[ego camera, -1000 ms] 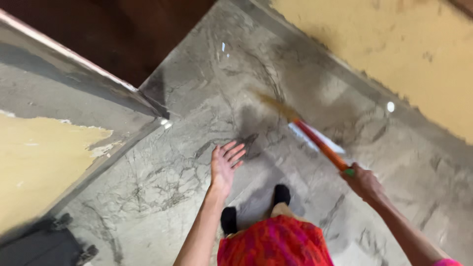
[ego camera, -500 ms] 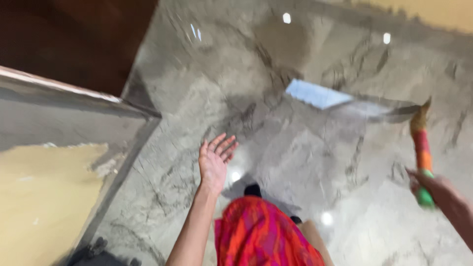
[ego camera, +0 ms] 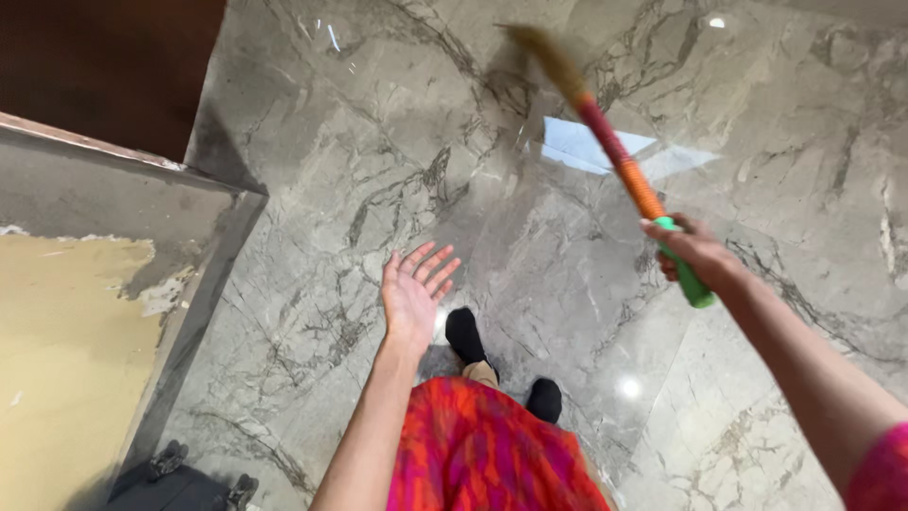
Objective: The person sweeps debris and dust across a marble-patterned floor using a broom, moving the broom back and forth to gather the material.
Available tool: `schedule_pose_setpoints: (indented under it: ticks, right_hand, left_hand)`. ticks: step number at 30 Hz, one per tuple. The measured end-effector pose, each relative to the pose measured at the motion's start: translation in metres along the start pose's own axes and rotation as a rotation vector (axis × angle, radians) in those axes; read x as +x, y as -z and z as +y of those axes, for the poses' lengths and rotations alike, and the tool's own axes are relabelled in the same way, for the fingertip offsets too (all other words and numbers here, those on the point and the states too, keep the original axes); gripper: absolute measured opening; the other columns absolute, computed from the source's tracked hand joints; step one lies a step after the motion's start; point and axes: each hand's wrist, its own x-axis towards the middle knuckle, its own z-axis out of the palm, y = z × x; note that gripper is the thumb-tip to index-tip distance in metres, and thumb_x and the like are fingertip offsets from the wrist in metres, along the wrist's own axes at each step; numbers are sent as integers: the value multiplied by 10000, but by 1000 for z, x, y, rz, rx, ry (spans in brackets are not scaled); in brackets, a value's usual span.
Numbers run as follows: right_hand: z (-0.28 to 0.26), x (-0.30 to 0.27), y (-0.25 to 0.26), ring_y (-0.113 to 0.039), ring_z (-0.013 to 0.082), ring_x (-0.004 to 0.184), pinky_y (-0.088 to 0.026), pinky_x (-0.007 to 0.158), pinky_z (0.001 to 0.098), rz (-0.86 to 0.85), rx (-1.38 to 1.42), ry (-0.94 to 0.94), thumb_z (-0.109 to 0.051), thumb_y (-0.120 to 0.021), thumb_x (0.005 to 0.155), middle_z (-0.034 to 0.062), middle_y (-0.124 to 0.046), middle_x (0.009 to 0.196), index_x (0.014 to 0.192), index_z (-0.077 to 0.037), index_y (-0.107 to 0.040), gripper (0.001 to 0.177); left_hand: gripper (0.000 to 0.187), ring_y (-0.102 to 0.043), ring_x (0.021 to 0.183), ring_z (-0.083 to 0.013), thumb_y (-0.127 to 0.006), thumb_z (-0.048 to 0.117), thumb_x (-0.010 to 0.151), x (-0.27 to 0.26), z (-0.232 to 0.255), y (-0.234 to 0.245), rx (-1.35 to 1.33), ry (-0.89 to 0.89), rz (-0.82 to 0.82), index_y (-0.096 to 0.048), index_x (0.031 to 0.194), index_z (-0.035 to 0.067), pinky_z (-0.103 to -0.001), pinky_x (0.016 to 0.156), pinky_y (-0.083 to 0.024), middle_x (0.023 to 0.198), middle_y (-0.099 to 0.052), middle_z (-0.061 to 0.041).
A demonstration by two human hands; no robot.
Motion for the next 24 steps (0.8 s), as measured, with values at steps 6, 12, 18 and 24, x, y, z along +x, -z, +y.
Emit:
schedule_pose_setpoints:
  ticks: [6,12,18,24]
  right_hand:
    - [95,26,92,-480,154,531,-435,440,331,318,171,-132,-325,-670,975,49,-502,711,1281,-66,-446,460]
    - [213,57,99,-490,91,480,-443,410,227,118,644,-444,-215,-703,965,-22,-491,696,1153,-132,-365,396]
    - [220,65,7,-555,194,435,-475,393,359,-71,208,-258,-161,-838,799,75,-576,585,881,-10,-521,361]
    - [82,24,-43,-615,237,524,-519,440,375,11,-499,30,-235,-847,834,150,-669,751,1225,2,-489,581]
  left_hand:
    - [601,-639,1200,-257,-300,533,1014,-31,5,12,2,-33,37,-555,1316,80,-375,969,-419,1338,-673,-130]
    - [611,-646,1188,-251,-288,527,1012,-44,-25,38,-32,-34,84,-563,1335,87,-370,947,-407,1325,-688,-119]
    - [607,-655,1181,-252,-266,519,1016,-43,-55,34,-4,-4,93,-553,1329,86,-368,933,-403,1321,-693,-119]
    - [603,-663,1147,-242,-280,523,1011,-42,-68,6,16,13,36,-554,1327,89,-354,897,-421,1301,-701,-120]
